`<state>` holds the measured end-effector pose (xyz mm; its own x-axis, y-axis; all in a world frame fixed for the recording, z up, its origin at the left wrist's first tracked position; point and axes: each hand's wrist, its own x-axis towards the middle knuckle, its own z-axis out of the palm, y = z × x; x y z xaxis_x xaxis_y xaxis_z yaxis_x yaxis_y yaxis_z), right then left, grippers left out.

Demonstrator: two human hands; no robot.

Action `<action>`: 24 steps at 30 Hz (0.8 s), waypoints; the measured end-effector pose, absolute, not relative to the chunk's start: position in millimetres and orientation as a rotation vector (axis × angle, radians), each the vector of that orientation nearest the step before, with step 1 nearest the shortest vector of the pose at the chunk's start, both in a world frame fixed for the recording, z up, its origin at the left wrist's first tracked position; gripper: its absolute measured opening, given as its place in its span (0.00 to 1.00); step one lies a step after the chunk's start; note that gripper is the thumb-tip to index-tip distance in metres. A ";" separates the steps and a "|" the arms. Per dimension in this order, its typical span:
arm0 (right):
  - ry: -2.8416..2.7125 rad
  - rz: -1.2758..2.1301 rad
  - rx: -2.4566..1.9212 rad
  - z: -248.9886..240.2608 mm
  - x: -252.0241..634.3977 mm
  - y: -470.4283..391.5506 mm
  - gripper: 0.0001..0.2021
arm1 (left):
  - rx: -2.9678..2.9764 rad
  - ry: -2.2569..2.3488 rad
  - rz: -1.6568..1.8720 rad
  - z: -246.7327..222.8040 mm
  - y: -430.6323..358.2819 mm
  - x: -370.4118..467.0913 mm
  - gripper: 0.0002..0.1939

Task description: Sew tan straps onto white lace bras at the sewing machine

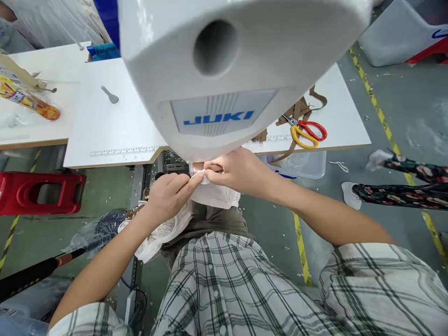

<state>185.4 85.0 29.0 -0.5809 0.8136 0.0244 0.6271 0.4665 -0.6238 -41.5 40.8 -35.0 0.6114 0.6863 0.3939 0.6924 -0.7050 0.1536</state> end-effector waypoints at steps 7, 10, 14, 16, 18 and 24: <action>-2.337 0.660 -1.218 4.6 193.3 76.6 0.09 | -2.670 -1.131 -0.499 -22.3 38.1 -24.7 0.19; -2.226 0.319 -1.138 -22.6 196.8 63.3 0.13 | -2.633 -1.282 -0.398 -12.0 31.8 -13.8 0.16; -2.051 0.065 -1.124 -45.1 194.7 51.1 0.12 | -2.694 -1.257 -0.344 -7.7 39.1 -20.4 0.18; -2.021 0.137 -1.156 -48.0 192.2 48.2 0.12 | -2.757 -1.043 -0.319 -9.7 49.7 -30.7 0.19; -1.986 0.314 -1.217 -50.1 190.5 45.7 0.12 | -2.775 -0.864 -0.306 -11.8 59.7 -38.2 0.21; -1.747 0.819 -1.150 -62.6 196.0 43.1 0.29 | -2.694 -0.986 -0.372 -7.5 54.8 -22.7 0.14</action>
<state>196.0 43.1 -62.6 -0.1991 0.9317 0.3038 0.3629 0.3581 -0.8603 -22.7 54.8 -7.5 0.7385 0.5934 0.3200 0.6569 -0.7403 -0.1432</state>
